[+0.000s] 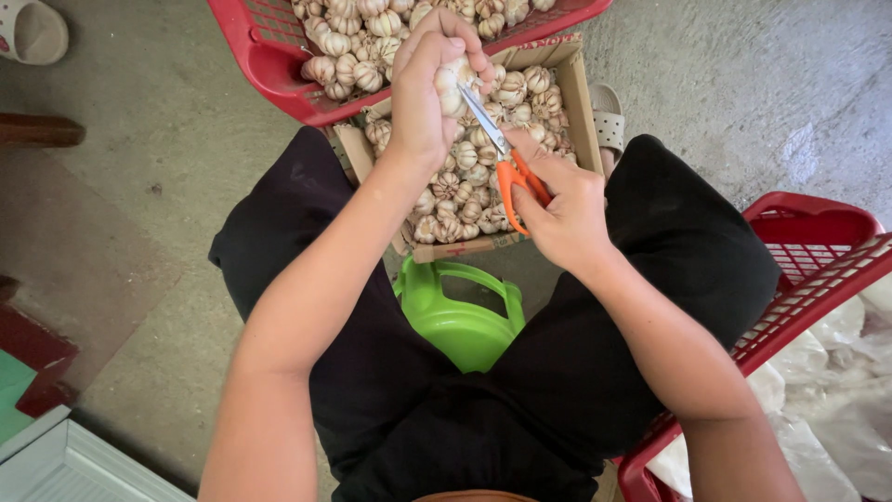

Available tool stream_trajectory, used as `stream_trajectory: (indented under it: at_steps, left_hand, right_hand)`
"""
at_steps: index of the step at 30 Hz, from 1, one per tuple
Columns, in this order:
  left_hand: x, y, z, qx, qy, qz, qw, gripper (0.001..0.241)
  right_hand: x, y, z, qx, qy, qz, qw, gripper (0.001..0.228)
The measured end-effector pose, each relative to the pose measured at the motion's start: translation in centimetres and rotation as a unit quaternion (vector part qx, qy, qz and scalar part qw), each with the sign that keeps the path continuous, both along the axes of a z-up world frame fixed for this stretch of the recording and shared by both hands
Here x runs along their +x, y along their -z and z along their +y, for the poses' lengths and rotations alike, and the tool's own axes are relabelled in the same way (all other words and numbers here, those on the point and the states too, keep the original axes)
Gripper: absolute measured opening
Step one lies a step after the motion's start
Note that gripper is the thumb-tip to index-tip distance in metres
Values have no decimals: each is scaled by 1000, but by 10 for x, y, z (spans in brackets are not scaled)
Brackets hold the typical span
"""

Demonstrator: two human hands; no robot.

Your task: Using a pair of scissors to trim the stems and roots from whole garlic bulbs.

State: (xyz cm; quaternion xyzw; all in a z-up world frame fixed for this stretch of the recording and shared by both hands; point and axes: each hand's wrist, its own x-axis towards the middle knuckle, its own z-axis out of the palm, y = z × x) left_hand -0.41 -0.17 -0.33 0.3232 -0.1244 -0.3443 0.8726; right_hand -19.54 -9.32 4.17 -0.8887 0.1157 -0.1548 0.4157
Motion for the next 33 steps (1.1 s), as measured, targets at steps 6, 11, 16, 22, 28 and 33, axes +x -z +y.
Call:
stream_trajectory:
  at_steps: [6, 11, 16, 22, 28, 33]
  left_hand:
    - [1, 3, -1, -21, 7, 5, 1000, 10]
    - [-1, -6, 0, -9, 6, 12, 1000, 11]
    - [-4, -9, 1, 2, -21, -2, 1000, 12]
    - [-8, -10, -1, -13, -51, -36, 998, 12]
    - [-12, -10, -2, -29, -82, -32, 996, 11]
    - [-15, -9, -3, -43, -98, -56, 993, 11]
  right_hand:
    - [-5, 25, -8, 333, 6, 71, 940, 59]
    - [-4, 20, -5, 393, 5, 87, 916, 58]
    - [-1, 0, 4, 276, -10, 43, 960, 51]
    - [2, -13, 11, 107, 0, 38, 994, 29]
    - [4, -21, 18, 17, 23, 38, 999, 54]
    - [1, -8, 19, 60, 0, -5, 998, 34]
